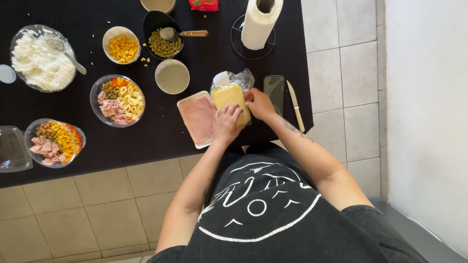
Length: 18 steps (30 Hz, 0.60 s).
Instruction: The person cuts slices of ham and cheese into small pieces using a knife and adds them to bowls containing mixed vegetables. The person handles the ham and cheese, using a knife to cut them, and places the cut pieces into the bowls.
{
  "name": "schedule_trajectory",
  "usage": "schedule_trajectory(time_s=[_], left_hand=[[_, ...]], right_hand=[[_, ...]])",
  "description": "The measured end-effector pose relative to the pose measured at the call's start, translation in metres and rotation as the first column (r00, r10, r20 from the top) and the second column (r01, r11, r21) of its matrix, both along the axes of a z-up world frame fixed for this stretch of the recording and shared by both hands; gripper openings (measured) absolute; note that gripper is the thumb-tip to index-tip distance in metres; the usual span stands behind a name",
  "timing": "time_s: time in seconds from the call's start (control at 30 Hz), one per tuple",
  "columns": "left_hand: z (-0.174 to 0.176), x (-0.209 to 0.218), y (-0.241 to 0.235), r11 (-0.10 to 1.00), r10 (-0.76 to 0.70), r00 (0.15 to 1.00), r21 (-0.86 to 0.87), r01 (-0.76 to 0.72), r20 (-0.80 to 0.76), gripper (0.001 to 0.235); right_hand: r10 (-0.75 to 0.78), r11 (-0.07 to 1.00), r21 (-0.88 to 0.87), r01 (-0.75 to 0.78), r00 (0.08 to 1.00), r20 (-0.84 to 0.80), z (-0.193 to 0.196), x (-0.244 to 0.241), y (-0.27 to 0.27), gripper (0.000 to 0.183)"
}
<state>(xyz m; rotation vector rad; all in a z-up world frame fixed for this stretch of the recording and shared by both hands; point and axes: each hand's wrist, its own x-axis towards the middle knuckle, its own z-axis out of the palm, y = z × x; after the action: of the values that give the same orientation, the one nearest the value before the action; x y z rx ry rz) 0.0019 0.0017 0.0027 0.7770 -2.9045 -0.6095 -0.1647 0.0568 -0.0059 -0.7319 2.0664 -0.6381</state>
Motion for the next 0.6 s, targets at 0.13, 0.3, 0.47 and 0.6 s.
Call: schedule_trajectory(time_s=[0.13, 0.3, 0.47, 0.6], left_hand=[[-0.014, 0.007, 0.003, 0.998, -0.016, 0.995, -0.054, 0.011, -0.100, 0.048], [-0.017, 0.012, 0.006, 1.000, 0.018, 0.987, -0.017, -0.021, -0.157, 0.036], [-0.017, 0.010, 0.005, 0.999, 0.051, 0.990, 0.026, -0.048, -0.132, 0.035], [-0.010, -0.001, -0.008, 0.992, 0.116, 0.992, 0.046, -0.114, -0.041, 0.041]], right_hand=[[-0.052, 0.998, 0.050, 0.048, 0.996, 0.066, 0.000, 0.016, 0.032, 0.020], [-0.329, 0.942, 0.065, 0.330, 0.862, 0.387, 0.012, 0.032, 0.055, 0.031], [-0.435, 0.885, 0.068, 0.460, 0.767, 0.472, -0.004, 0.042, 0.058, 0.034], [-0.479, 0.854, 0.076, 0.515, 0.719, 0.504, -0.006, 0.045, 0.057, 0.038]])
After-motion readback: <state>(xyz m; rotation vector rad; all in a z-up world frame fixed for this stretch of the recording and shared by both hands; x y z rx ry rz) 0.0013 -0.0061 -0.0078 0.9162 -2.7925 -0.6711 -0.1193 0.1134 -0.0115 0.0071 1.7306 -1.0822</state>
